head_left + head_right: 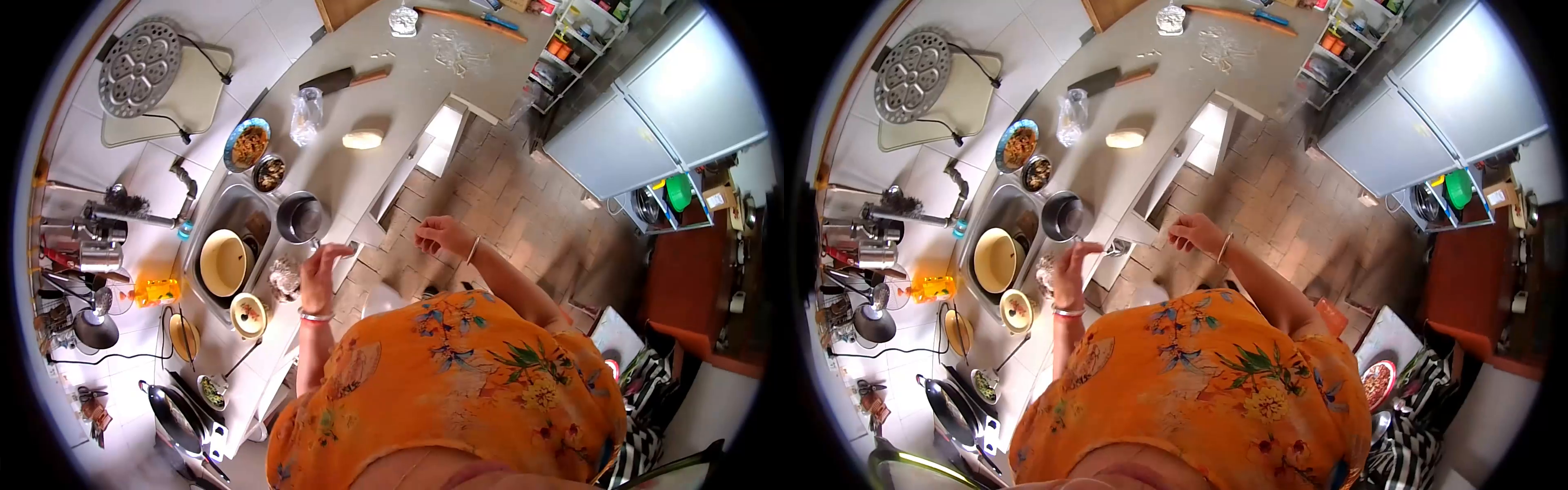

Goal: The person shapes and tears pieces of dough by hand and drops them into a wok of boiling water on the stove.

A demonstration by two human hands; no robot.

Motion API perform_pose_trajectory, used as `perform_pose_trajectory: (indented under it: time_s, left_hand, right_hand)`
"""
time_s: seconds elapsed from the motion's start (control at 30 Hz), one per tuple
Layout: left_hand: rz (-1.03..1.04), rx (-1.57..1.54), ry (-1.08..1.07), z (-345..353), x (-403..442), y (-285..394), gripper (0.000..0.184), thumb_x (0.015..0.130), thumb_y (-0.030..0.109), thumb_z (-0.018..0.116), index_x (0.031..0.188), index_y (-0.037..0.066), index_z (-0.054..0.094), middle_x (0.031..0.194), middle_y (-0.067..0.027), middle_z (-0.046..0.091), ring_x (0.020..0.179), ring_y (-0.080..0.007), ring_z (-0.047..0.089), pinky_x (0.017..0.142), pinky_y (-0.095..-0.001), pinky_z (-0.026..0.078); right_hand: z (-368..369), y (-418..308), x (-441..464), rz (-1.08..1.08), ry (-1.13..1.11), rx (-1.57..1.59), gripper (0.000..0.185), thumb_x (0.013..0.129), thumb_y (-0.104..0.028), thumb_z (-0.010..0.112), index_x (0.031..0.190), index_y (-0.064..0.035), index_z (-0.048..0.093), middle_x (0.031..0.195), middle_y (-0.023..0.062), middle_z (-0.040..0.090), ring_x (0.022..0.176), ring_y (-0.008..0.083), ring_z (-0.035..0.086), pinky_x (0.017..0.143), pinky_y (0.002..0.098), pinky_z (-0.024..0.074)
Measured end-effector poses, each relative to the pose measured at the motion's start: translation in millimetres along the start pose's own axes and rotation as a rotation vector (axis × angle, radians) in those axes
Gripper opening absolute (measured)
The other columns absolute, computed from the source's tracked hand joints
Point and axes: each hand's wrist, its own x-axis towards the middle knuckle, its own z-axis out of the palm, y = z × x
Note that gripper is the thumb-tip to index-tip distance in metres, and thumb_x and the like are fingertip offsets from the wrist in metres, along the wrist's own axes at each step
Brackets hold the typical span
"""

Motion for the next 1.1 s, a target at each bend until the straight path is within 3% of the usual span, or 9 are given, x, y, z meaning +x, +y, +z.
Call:
perform_pose_trajectory:
  time_s: [0.13,0.2,0.3,0.5,0.6,0.63,0.8,0.97,1.1]
  left_hand:
    - [-0.393,-0.322,-0.334,65.5,70.8,-51.1,0.027,0.096,0.019,0.046,0.109,-0.001,0.060,0.095,-0.0062,0.064,0.087,-0.0139,0.061,0.079,-0.0265,0.047]
    - [-0.487,-0.270,-0.380,93.3,119.3,-77.3,0.026,0.094,0.019,0.049,0.108,-0.001,0.059,0.095,-0.0059,0.064,0.085,-0.0135,0.061,0.075,-0.0251,0.048]
    - [-0.462,-0.220,-0.334,137.0,210.9,-101.5,0.027,0.093,0.018,0.051,0.109,-0.002,0.058,0.095,-0.0088,0.063,0.085,-0.0150,0.061,0.076,-0.0257,0.049]
    - [-0.404,-0.090,-0.365,248.1,407.4,-132.0,0.027,0.088,0.019,0.056,0.104,-0.003,0.060,0.088,-0.0090,0.064,0.079,-0.0143,0.063,0.068,-0.0243,0.050]
    - [-0.172,0.202,-0.299,293.8,479.2,-162.9,0.029,0.084,0.018,0.058,0.105,-0.002,0.060,0.088,-0.0119,0.065,0.080,-0.0178,0.064,0.069,-0.0284,0.050]
    - [-0.037,0.362,-0.205,307.2,493.9,-163.0,0.031,0.080,0.016,0.061,0.105,-0.002,0.059,0.094,-0.0164,0.064,0.080,-0.0238,0.064,0.071,-0.0328,0.051]
    - [-0.123,0.504,-0.110,351.7,533.7,-138.0,0.043,0.075,0.018,0.067,0.112,0.003,0.051,0.113,-0.0183,0.050,0.093,-0.0337,0.057,0.082,-0.0408,0.047]
    - [-0.207,0.702,-0.073,382.3,557.5,-140.3,0.050,0.074,0.021,0.069,0.115,0.006,0.045,0.118,-0.0171,0.045,0.106,-0.0357,0.050,0.087,-0.0444,0.045]
    - [-0.321,0.793,0.091,410.3,569.4,-142.3,0.044,0.073,0.022,0.070,0.110,0.009,0.049,0.111,-0.0117,0.052,0.106,-0.0324,0.050,0.086,-0.0428,0.046]
  right_hand:
    - [-89.0,-16.6,26.5,-0.034,0.124,-0.120,0.018,0.090,-0.019,0.054,0.088,-0.0027,0.063,0.077,0.0035,0.065,0.064,0.0098,0.060,0.056,0.0224,0.0484]
    - [-140.6,-20.5,43.0,-0.076,0.268,-0.053,0.017,0.089,-0.018,0.056,0.087,-0.0027,0.063,0.078,0.0039,0.065,0.062,0.0099,0.060,0.055,0.0225,0.0482]
    - [-212.3,-40.6,72.5,-0.047,0.355,-0.083,0.016,0.087,-0.018,0.056,0.087,-0.0032,0.062,0.077,0.0037,0.065,0.061,0.0096,0.059,0.055,0.0224,0.0478]
    - [-324.8,-95.0,181.0,-0.037,0.442,-0.608,0.018,0.081,-0.018,0.059,0.079,-0.0014,0.063,0.068,0.0080,0.064,0.061,0.0140,0.061,0.056,0.0294,0.0483]
    - [-378.3,-73.5,250.8,-0.295,0.582,-1.019,0.018,0.083,-0.018,0.058,0.080,-0.0021,0.064,0.061,0.0036,0.061,0.057,0.0114,0.060,0.053,0.0269,0.0471]
    - [-385.4,-77.8,260.4,-0.264,0.586,-0.917,0.017,0.083,-0.018,0.058,0.080,-0.0024,0.064,0.061,0.0036,0.061,0.056,0.0116,0.060,0.053,0.0269,0.0471]
    - [-420.3,-93.2,267.8,-0.143,0.554,-0.400,0.015,0.083,-0.017,0.058,0.082,-0.0042,0.066,0.063,0.0036,0.062,0.052,0.0117,0.058,0.051,0.0264,0.0467]
    - [-528.3,-114.7,285.9,-0.118,0.724,-0.398,0.015,0.083,-0.016,0.058,0.081,-0.0021,0.064,0.063,0.0043,0.060,0.053,0.0103,0.058,0.051,0.0244,0.0468]
    - [-611.6,-134.1,329.8,-0.315,0.657,-0.492,0.011,0.082,-0.012,0.058,0.082,-0.0019,0.062,0.069,0.0068,0.063,0.056,0.0153,0.060,0.052,0.0283,0.0488]
